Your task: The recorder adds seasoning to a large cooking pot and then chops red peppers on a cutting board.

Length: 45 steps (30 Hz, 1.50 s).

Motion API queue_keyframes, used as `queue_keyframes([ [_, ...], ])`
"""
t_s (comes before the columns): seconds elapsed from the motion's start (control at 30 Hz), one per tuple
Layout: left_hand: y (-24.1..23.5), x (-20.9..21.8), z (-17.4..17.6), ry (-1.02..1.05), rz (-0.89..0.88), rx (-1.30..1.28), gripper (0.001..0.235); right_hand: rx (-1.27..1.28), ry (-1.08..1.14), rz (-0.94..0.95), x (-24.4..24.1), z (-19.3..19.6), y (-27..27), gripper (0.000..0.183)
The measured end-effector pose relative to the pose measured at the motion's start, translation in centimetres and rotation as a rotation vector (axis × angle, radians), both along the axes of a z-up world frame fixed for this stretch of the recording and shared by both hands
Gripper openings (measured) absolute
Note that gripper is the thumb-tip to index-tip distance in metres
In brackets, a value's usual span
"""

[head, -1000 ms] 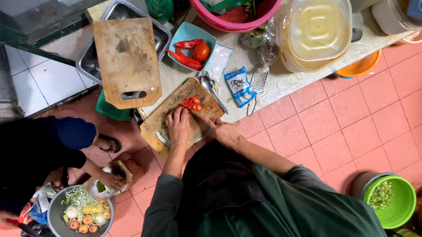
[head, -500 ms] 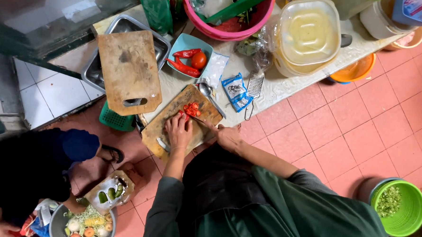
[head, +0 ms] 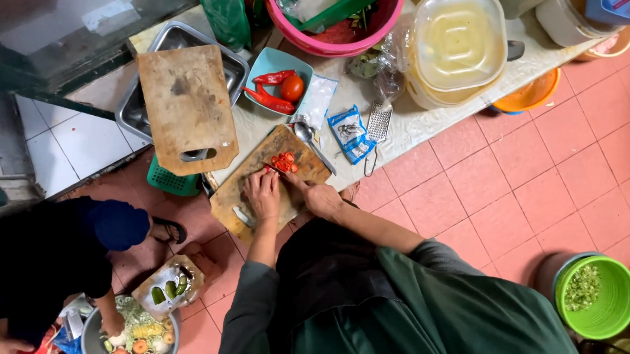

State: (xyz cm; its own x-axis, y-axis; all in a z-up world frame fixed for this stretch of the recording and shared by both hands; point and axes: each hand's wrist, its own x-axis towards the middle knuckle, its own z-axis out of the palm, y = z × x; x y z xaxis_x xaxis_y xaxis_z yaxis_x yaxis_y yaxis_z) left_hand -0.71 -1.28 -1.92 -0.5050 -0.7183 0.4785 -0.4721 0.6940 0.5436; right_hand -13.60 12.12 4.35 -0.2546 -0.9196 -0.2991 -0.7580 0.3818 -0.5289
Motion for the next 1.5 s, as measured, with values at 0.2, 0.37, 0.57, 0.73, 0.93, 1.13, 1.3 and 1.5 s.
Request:
queue_keyframes([
  [0.2,-0.1,0.2,-0.4,0.003,0.013,-0.023,0.01,0.045,0.051,0.031,-1.1,0.1,3.7,0.086],
  [0.37,-0.4,-0.2,-0.4,0.022,0.013,-0.049,0.012,0.063,0.042,0.019,-0.3,2.1,1.4,0.086],
  [0.57,-0.1,0.1,-0.4,0.01,0.007,-0.039,0.014,0.031,-0.037,0.02,0.1,0.2,0.1,0.088],
  [0.73,0.0,0.0,0.5,0.038,0.014,-0.026,0.011,0.11,-0.017,0.036,-1.2,-0.5,4.0,0.089],
  [0.93,-0.2,0.4,-1.5,0.083,-0.003,-0.004,0.008,0.116,-0.016,0.039,-0.3,1.9,2.4,0.088],
  [1.13,0.2,0.3,1.1,0.057,-0.025,-0.022,0.009,-0.059,0.031,0.056,-0.1,-1.7,0.1,0.087],
  [1.3,-0.3,0.2,-0.3,0.109,-0.04,0.03,0.01,0.082,0.038,0.063,-1.2,-1.5,3.9,0.086],
  [1.5,-0.1,0.4,-1.1,0.093,-0.005,-0.014,0.01,0.02,0.076,0.067,-0.8,1.5,2.2,0.081],
])
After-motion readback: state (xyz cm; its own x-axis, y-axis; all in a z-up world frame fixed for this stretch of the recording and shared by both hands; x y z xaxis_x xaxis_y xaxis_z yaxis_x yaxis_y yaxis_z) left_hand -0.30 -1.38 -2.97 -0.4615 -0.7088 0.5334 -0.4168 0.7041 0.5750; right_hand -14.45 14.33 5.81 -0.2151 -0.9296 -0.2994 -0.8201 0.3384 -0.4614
